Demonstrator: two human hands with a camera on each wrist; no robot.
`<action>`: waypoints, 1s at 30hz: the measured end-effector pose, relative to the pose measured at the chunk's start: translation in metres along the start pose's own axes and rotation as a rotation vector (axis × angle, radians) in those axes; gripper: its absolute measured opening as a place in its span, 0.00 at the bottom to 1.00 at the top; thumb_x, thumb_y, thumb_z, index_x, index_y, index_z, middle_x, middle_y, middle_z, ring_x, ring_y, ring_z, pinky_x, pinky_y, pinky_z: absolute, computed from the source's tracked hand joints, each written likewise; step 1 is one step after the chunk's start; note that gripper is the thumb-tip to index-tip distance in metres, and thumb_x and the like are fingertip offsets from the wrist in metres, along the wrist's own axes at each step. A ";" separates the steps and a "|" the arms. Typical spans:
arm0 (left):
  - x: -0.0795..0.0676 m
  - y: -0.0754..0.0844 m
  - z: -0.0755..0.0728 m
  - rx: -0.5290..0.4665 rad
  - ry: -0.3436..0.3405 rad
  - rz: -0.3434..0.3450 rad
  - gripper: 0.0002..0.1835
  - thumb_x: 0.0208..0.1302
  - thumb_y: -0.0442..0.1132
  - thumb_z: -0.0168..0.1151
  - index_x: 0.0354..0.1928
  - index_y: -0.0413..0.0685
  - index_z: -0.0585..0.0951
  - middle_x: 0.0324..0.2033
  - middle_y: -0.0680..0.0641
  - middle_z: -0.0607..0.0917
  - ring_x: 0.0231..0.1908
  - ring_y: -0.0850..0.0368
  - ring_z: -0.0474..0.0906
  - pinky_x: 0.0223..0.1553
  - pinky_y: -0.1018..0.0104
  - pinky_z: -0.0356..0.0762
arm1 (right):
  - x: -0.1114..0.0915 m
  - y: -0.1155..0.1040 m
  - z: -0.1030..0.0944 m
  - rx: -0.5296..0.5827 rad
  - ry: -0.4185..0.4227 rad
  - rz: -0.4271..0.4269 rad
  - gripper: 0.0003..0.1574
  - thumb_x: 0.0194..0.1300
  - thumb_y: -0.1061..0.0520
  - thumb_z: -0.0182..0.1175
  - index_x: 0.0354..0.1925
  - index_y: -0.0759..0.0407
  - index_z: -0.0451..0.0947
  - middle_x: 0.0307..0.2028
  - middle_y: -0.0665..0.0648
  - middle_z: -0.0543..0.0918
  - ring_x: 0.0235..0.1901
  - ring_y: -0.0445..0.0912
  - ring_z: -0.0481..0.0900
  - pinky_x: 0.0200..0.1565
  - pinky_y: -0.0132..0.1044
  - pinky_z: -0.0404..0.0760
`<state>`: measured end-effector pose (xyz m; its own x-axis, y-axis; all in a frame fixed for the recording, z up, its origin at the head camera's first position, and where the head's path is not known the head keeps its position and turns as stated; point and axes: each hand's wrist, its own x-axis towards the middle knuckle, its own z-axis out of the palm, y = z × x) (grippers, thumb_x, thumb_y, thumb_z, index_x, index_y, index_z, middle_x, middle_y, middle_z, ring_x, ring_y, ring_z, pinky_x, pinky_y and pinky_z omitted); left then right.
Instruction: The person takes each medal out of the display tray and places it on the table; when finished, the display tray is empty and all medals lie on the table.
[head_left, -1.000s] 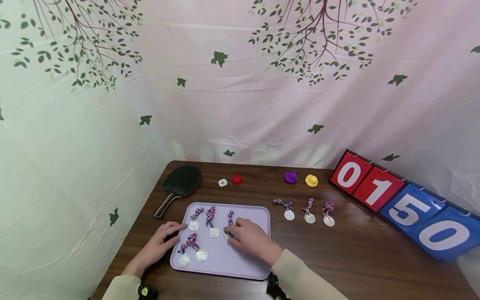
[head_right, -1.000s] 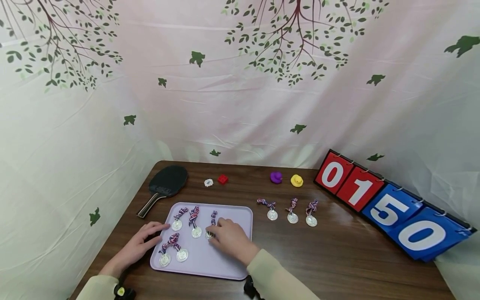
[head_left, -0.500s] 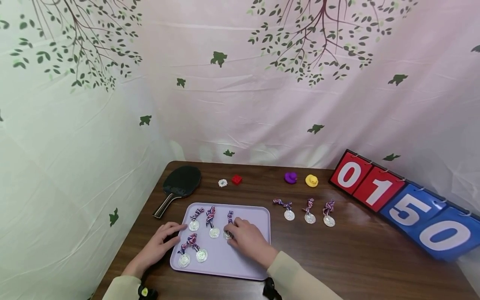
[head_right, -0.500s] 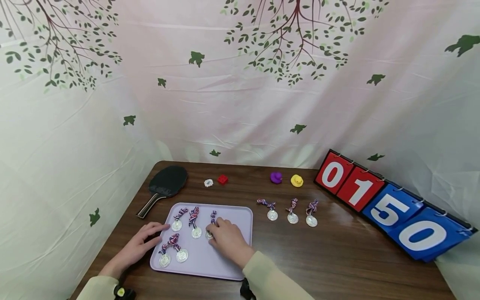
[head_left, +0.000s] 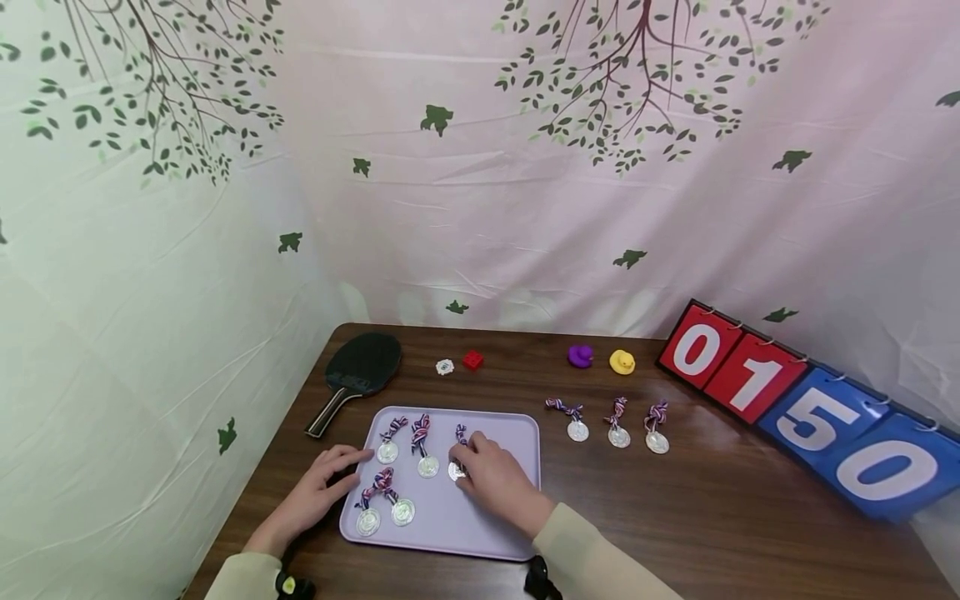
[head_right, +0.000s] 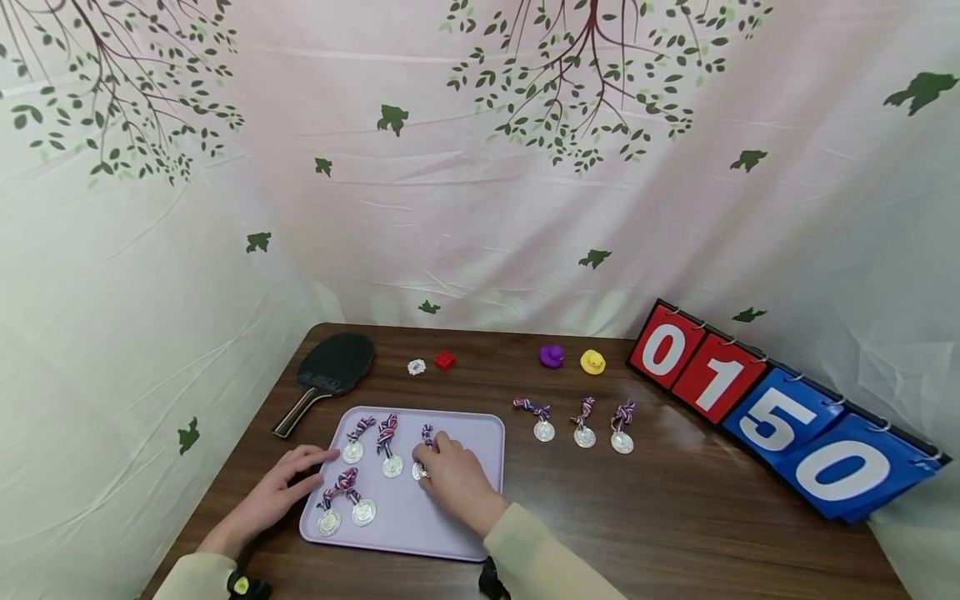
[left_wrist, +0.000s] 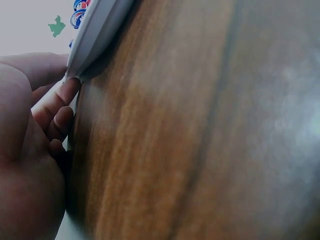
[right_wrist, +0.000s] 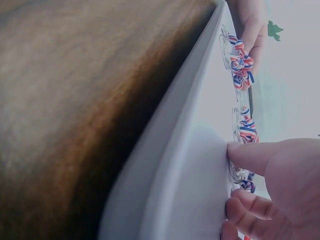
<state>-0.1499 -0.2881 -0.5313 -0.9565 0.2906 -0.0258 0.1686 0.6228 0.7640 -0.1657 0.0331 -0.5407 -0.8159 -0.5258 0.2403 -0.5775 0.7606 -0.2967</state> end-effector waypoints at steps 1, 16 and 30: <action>0.000 0.000 0.000 0.000 -0.001 -0.002 0.19 0.67 0.37 0.58 0.59 0.55 0.78 0.52 0.48 0.75 0.55 0.53 0.64 0.55 0.51 0.63 | 0.000 0.000 0.000 0.009 0.006 -0.002 0.18 0.58 0.51 0.68 0.47 0.47 0.77 0.36 0.52 0.73 0.31 0.44 0.72 0.31 0.37 0.73; 0.001 0.001 0.000 0.006 -0.005 -0.018 0.19 0.67 0.36 0.58 0.59 0.55 0.78 0.52 0.48 0.75 0.55 0.54 0.64 0.55 0.48 0.63 | 0.001 0.010 0.001 0.321 -0.008 0.058 0.13 0.57 0.63 0.65 0.41 0.51 0.82 0.37 0.48 0.78 0.38 0.39 0.75 0.43 0.36 0.76; 0.001 0.000 0.001 0.017 0.006 -0.007 0.19 0.67 0.36 0.58 0.58 0.55 0.78 0.51 0.49 0.75 0.54 0.54 0.64 0.55 0.50 0.64 | -0.014 0.037 -0.014 0.621 0.012 -0.012 0.19 0.56 0.67 0.64 0.47 0.57 0.83 0.41 0.50 0.83 0.33 0.38 0.76 0.35 0.30 0.77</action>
<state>-0.1507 -0.2872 -0.5318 -0.9591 0.2818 -0.0272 0.1659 0.6373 0.7526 -0.1752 0.0743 -0.5424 -0.8111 -0.5258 0.2561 -0.4973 0.3895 -0.7752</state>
